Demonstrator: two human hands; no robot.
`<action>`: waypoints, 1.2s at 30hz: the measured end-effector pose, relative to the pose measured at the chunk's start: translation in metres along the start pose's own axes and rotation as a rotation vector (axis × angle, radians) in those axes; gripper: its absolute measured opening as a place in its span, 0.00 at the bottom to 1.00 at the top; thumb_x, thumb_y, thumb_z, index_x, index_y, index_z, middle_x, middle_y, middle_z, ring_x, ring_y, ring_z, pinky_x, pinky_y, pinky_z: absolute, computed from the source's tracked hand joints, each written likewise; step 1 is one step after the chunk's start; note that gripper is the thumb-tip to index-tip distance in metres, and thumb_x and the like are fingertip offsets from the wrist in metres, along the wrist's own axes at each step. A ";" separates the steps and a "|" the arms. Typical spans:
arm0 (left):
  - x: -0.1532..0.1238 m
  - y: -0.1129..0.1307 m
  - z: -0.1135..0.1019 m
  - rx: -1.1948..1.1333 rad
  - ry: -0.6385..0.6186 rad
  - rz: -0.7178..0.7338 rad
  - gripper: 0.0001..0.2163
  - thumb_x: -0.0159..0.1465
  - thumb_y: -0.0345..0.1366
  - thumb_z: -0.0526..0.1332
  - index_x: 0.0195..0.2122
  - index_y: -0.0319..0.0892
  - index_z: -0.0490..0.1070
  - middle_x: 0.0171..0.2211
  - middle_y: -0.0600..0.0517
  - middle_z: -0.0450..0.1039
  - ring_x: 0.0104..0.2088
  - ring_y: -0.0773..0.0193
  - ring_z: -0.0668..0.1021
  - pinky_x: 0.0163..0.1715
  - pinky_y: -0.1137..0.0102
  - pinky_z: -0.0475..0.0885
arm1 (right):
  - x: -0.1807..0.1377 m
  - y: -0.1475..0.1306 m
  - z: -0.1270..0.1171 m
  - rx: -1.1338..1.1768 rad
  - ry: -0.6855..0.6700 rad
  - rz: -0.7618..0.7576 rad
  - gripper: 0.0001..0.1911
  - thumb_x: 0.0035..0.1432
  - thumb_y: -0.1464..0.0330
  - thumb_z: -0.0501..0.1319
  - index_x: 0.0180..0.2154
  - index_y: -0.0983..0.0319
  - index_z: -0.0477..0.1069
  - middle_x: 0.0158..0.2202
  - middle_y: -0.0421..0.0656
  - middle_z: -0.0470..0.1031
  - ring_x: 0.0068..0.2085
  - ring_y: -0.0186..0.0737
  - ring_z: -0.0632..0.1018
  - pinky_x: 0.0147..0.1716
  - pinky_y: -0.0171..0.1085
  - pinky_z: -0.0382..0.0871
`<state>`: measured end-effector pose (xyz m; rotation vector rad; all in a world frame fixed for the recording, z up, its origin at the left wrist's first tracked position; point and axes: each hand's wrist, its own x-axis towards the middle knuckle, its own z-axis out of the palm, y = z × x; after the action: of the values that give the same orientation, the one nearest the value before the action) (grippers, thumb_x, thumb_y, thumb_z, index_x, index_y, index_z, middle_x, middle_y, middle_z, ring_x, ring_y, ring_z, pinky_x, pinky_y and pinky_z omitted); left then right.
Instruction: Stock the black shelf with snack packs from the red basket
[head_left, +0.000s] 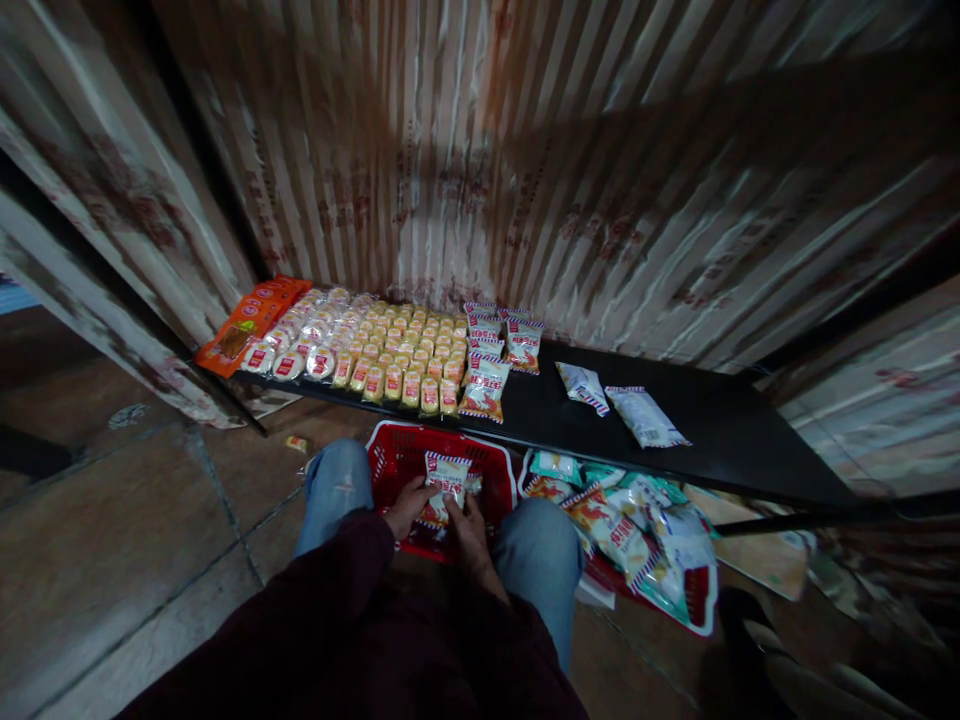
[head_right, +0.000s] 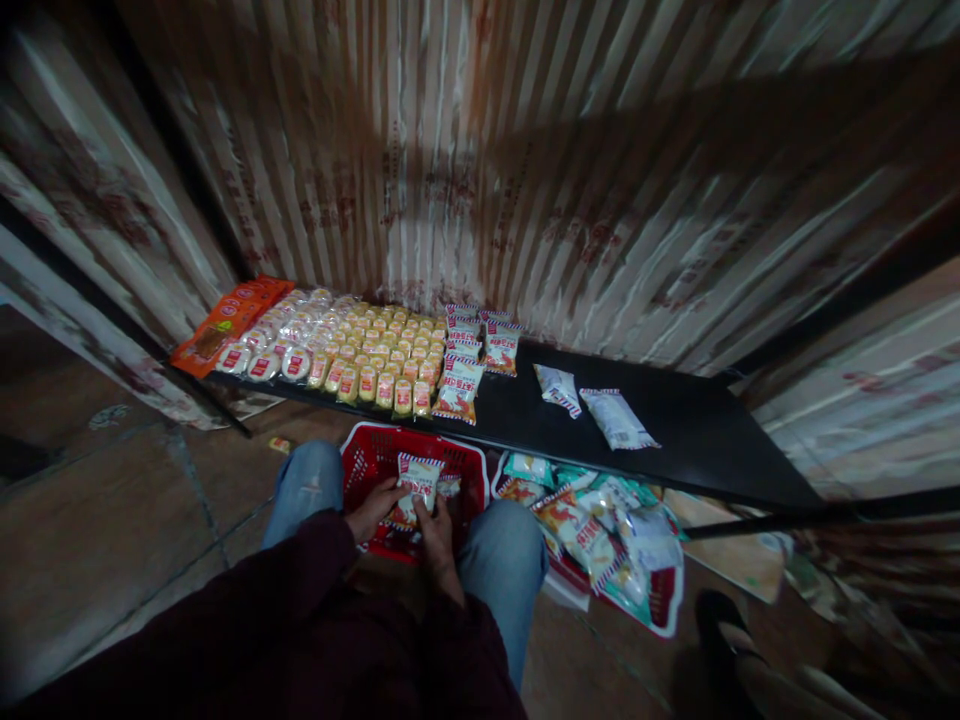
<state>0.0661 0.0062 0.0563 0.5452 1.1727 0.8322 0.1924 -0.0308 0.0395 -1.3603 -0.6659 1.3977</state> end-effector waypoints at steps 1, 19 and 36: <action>0.000 0.001 0.000 -0.006 -0.008 0.004 0.23 0.46 0.45 0.72 0.39 0.37 0.73 0.33 0.47 0.79 0.33 0.58 0.80 0.35 0.67 0.72 | 0.000 -0.001 0.000 -0.006 0.002 -0.003 0.38 0.40 0.49 0.69 0.50 0.63 0.71 0.41 0.49 0.81 0.39 0.50 0.81 0.40 0.45 0.75; 0.003 0.014 0.008 0.131 0.049 0.110 0.15 0.55 0.41 0.67 0.39 0.38 0.73 0.36 0.46 0.78 0.36 0.59 0.78 0.39 0.68 0.70 | -0.010 -0.038 0.012 0.032 0.042 -0.012 0.35 0.42 0.53 0.70 0.51 0.63 0.71 0.39 0.47 0.81 0.36 0.48 0.81 0.37 0.42 0.75; -0.033 0.033 0.030 0.499 0.242 0.427 0.18 0.54 0.26 0.62 0.46 0.42 0.74 0.48 0.45 0.71 0.54 0.52 0.69 0.59 0.65 0.57 | -0.008 -0.039 0.006 -0.246 0.165 -0.126 0.31 0.44 0.51 0.65 0.47 0.63 0.73 0.37 0.45 0.81 0.38 0.47 0.79 0.39 0.40 0.72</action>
<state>0.0799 0.0004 0.1096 1.1587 1.5265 0.9875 0.1967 -0.0244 0.0789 -1.5784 -0.8177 1.1173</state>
